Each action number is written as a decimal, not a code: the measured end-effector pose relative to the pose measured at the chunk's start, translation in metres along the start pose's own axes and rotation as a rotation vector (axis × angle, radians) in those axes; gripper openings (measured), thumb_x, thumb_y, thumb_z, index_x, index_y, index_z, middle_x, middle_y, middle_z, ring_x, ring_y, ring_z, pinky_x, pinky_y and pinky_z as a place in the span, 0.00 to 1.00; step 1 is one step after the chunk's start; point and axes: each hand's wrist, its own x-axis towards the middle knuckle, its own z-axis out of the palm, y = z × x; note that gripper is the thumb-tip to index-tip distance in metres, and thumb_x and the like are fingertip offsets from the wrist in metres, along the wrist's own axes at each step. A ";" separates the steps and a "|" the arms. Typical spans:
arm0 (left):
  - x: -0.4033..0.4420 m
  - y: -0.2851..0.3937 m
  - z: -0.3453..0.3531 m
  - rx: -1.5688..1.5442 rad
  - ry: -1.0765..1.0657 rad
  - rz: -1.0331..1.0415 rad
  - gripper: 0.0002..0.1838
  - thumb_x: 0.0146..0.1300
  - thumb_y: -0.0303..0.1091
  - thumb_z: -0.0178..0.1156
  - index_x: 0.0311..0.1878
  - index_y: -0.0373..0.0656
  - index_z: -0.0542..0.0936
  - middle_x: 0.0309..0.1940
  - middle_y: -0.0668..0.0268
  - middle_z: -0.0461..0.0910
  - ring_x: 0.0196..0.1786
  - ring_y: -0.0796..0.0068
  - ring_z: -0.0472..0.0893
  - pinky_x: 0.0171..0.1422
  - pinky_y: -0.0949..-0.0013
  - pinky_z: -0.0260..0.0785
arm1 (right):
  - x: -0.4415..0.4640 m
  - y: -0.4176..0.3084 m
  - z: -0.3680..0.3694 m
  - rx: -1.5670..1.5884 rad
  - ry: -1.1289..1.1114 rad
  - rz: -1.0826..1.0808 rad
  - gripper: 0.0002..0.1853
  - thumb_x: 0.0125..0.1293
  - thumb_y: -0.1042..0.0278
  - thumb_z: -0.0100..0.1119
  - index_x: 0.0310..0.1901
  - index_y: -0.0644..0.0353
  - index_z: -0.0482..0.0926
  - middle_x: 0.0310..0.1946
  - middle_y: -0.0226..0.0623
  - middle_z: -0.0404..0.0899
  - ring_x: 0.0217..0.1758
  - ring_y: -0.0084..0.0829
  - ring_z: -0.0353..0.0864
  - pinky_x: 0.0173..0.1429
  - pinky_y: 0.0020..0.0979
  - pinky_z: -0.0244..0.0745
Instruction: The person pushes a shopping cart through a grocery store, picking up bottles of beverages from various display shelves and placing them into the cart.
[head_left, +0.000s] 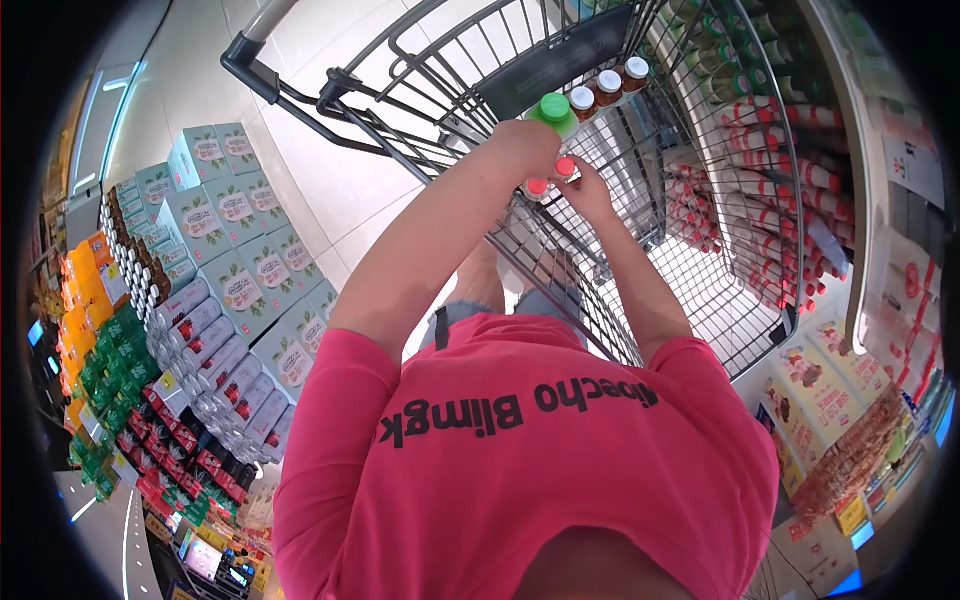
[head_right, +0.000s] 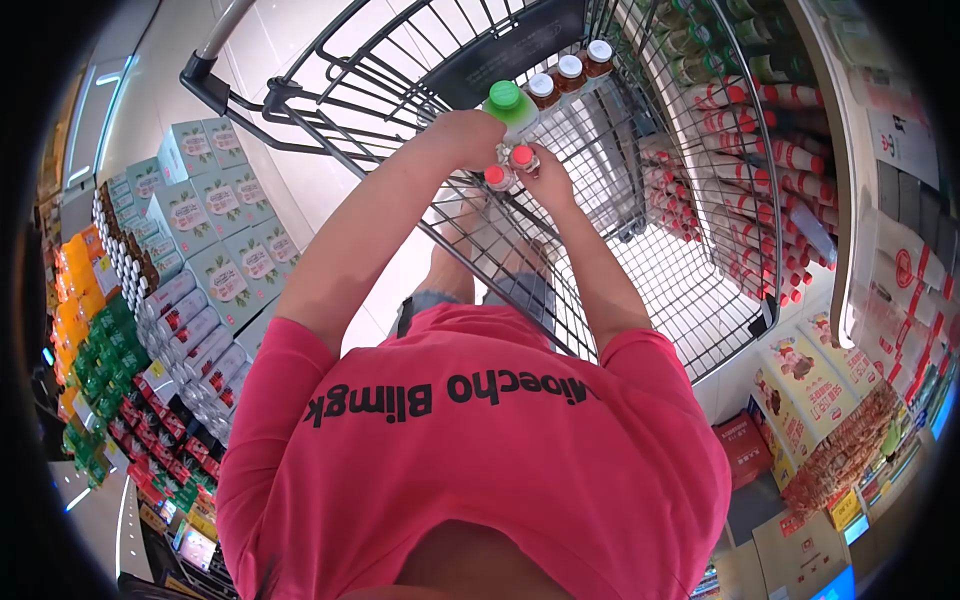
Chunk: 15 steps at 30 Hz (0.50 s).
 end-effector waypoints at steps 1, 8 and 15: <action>-0.001 0.000 -0.001 0.006 0.001 0.003 0.14 0.49 0.36 0.60 0.38 0.42 0.82 0.38 0.57 0.82 0.44 0.59 0.82 0.46 0.61 0.76 | 0.000 -0.006 0.000 -0.025 0.005 0.001 0.31 0.52 0.62 0.67 0.58 0.62 0.69 0.45 0.46 0.79 0.39 0.38 0.82 0.44 0.34 0.76; 0.000 -0.001 0.002 0.018 0.025 -0.008 0.12 0.50 0.33 0.59 0.38 0.42 0.82 0.38 0.57 0.82 0.44 0.59 0.82 0.45 0.61 0.76 | 0.011 -0.004 0.005 -0.121 0.053 -0.081 0.30 0.47 0.55 0.71 0.51 0.61 0.74 0.43 0.45 0.80 0.46 0.44 0.81 0.50 0.37 0.75; -0.006 0.004 -0.002 0.084 0.078 -0.010 0.09 0.50 0.28 0.59 0.35 0.41 0.83 0.35 0.58 0.83 0.41 0.60 0.83 0.42 0.61 0.76 | 0.017 -0.005 -0.006 -0.171 -0.044 -0.046 0.34 0.41 0.50 0.74 0.49 0.60 0.76 0.42 0.44 0.81 0.45 0.43 0.81 0.50 0.36 0.75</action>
